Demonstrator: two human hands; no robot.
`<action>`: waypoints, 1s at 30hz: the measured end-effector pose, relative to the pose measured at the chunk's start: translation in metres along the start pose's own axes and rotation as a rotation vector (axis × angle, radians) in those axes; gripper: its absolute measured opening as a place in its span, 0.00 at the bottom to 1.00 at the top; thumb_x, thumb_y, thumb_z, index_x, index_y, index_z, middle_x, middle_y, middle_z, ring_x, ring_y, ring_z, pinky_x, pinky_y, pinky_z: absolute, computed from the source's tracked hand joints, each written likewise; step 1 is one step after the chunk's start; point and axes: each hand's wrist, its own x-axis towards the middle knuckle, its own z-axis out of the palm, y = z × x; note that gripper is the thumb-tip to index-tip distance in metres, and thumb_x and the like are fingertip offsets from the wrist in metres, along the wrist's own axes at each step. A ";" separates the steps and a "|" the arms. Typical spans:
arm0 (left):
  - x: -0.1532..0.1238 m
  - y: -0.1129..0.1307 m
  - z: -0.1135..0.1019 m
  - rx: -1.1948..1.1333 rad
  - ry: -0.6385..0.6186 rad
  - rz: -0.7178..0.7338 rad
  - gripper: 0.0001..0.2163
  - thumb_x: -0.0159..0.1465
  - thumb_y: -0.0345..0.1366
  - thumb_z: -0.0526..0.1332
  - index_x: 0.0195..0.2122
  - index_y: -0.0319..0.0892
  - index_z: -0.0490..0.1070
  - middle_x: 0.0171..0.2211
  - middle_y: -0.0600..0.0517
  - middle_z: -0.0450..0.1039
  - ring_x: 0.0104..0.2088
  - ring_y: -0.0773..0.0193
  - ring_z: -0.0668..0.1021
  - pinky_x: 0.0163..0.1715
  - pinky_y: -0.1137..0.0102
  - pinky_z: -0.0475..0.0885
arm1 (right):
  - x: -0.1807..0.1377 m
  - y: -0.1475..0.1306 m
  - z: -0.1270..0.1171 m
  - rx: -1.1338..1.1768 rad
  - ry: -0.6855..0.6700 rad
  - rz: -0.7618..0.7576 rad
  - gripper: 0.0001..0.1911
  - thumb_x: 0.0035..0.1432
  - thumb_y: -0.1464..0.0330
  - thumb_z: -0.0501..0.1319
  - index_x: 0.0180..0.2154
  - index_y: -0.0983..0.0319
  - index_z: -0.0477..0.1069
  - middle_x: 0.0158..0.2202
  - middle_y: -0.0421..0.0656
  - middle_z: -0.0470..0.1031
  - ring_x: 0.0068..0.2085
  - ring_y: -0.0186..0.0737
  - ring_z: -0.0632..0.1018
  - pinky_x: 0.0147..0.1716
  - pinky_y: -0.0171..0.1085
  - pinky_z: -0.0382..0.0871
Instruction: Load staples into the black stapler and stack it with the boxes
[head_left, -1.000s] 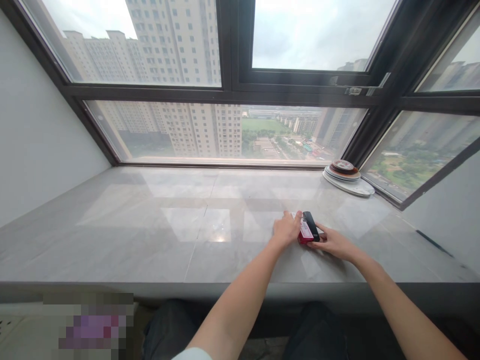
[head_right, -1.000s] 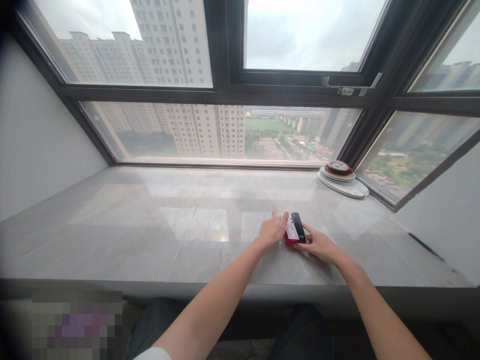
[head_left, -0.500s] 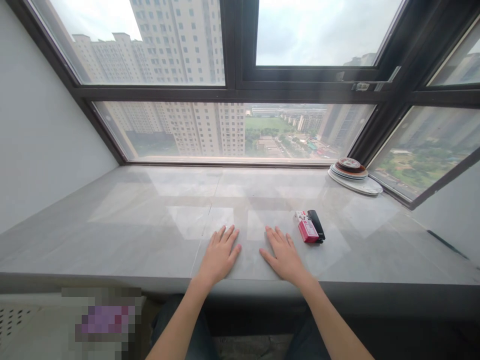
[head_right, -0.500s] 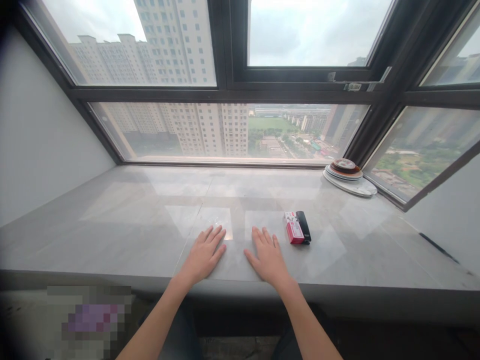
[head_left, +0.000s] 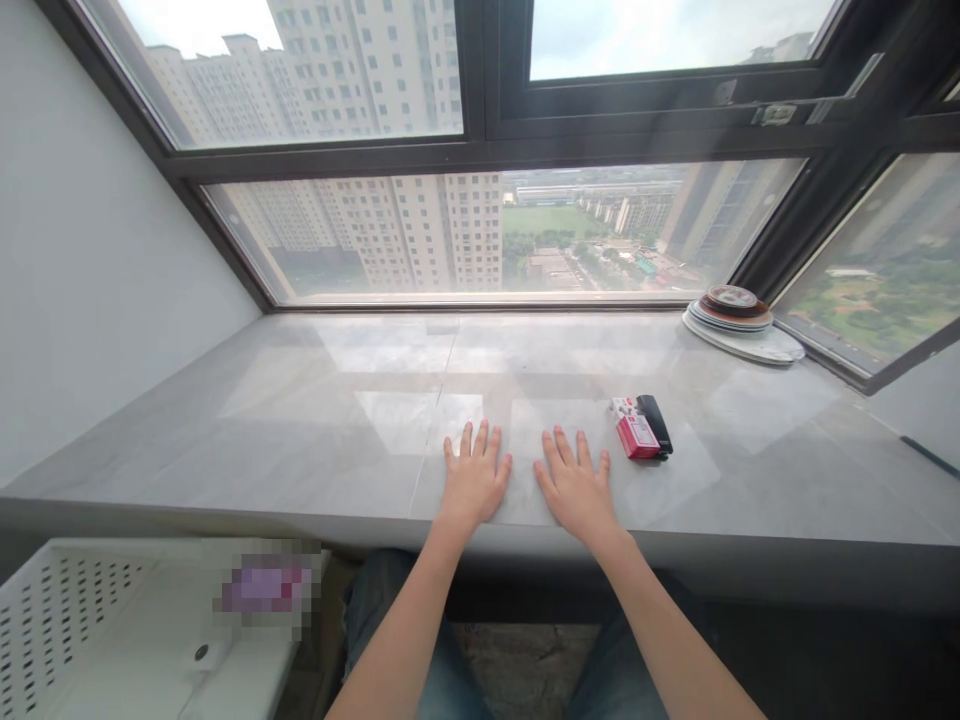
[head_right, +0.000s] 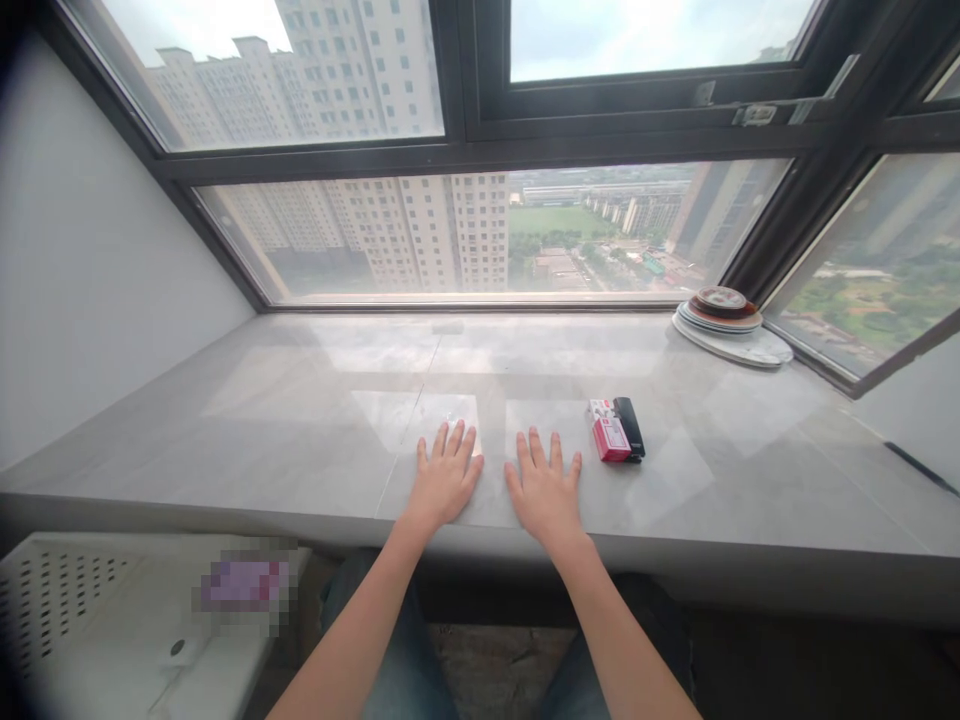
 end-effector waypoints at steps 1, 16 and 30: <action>0.000 0.000 0.000 -0.003 0.002 0.001 0.27 0.73 0.48 0.46 0.72 0.54 0.51 0.74 0.51 0.47 0.73 0.45 0.44 0.68 0.40 0.35 | 0.000 0.000 0.000 0.000 -0.002 -0.002 0.32 0.72 0.53 0.41 0.73 0.53 0.45 0.75 0.41 0.41 0.73 0.61 0.39 0.66 0.67 0.32; -0.003 -0.004 -0.003 -0.029 -0.024 0.009 0.27 0.73 0.49 0.45 0.72 0.51 0.51 0.74 0.51 0.44 0.74 0.45 0.43 0.69 0.41 0.36 | 0.000 0.000 0.002 0.001 -0.015 -0.001 0.33 0.72 0.51 0.41 0.73 0.53 0.45 0.75 0.41 0.41 0.73 0.61 0.38 0.66 0.66 0.30; -0.005 0.000 -0.002 0.148 -0.001 0.025 0.27 0.74 0.51 0.43 0.72 0.53 0.51 0.74 0.52 0.44 0.73 0.48 0.47 0.69 0.44 0.43 | -0.001 0.002 -0.002 -0.019 -0.009 -0.003 0.34 0.72 0.51 0.40 0.73 0.52 0.44 0.75 0.40 0.40 0.73 0.60 0.39 0.66 0.65 0.32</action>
